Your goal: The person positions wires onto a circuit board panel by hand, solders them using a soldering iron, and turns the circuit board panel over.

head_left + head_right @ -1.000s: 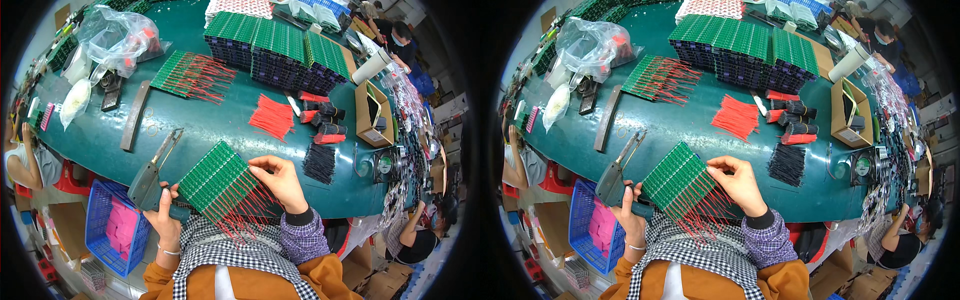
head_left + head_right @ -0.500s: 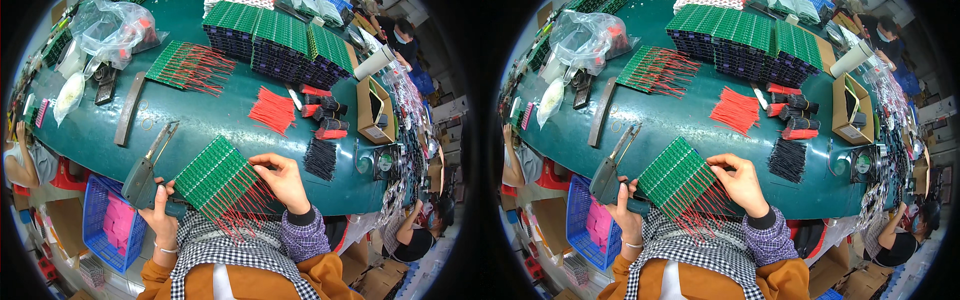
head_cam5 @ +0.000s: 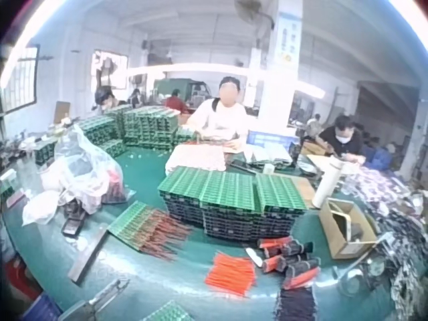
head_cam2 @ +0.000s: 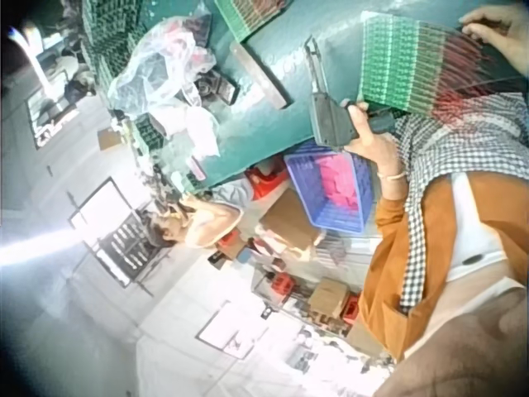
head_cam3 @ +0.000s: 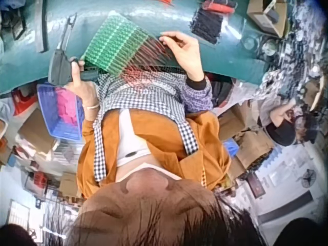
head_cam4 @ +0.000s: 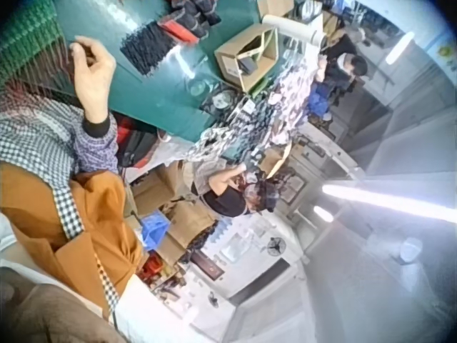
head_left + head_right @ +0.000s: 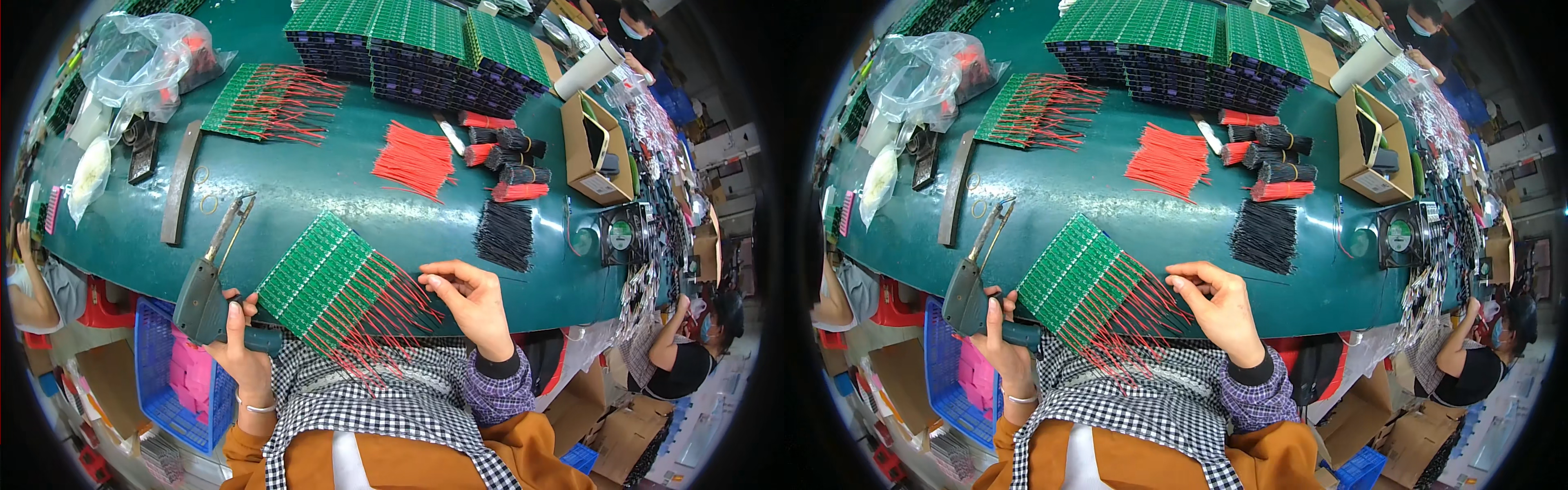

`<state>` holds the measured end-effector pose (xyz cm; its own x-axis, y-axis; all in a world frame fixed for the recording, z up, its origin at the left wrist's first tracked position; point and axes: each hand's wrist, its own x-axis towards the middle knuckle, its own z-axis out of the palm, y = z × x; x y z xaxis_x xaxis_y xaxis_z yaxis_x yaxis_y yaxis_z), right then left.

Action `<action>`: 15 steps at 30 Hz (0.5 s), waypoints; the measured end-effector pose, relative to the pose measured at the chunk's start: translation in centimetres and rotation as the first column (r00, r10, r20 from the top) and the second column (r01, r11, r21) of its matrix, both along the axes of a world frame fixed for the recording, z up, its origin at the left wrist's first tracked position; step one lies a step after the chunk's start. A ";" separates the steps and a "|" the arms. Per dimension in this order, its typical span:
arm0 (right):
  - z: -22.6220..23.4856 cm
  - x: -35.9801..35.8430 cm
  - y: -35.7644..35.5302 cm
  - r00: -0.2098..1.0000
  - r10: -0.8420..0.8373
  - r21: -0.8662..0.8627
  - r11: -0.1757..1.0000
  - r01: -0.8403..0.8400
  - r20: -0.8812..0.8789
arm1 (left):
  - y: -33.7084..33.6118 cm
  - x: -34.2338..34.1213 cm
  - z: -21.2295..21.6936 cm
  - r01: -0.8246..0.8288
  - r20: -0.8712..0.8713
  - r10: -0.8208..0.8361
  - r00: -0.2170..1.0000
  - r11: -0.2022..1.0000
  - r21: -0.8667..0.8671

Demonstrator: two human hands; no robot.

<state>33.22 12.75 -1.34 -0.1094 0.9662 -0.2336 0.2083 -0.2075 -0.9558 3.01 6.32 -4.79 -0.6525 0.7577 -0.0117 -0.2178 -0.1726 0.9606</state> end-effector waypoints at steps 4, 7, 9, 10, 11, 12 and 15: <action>0.5 -0.3 0.4 0.999 -0.014 0.028 0.999 0.015 -0.029 | 0.2 0.3 0.1 0.010 0.025 -0.011 1.000 1.000 0.015; 0.9 -0.2 0.9 0.975 -0.146 0.275 0.957 0.096 0.167 | 0.4 0.4 0.1 -0.001 0.046 0.000 0.999 1.000 0.027; 1.3 0.5 1.4 0.920 -0.281 0.457 0.880 0.132 0.274 | 0.4 0.5 0.3 -0.004 0.050 0.003 0.999 1.000 0.025; 1.4 1.1 1.5 0.868 -0.368 0.532 0.833 0.149 0.334 | 0.2 0.7 0.3 -0.001 0.057 0.000 0.998 1.000 0.018; 1.3 1.9 1.7 0.842 -0.404 0.564 0.812 0.150 0.358 | -0.1 0.7 0.2 0.010 0.065 -0.012 0.998 1.000 0.024; 1.4 2.6 2.0 0.813 -0.441 0.595 0.789 0.150 0.380 | -0.5 0.6 0.2 0.020 0.062 -0.021 0.998 1.000 0.004; 2.7 4.0 2.5 0.808 -0.448 0.592 0.790 0.158 0.382 | -1.1 1.6 0.4 0.038 0.048 -0.038 0.998 0.999 -0.005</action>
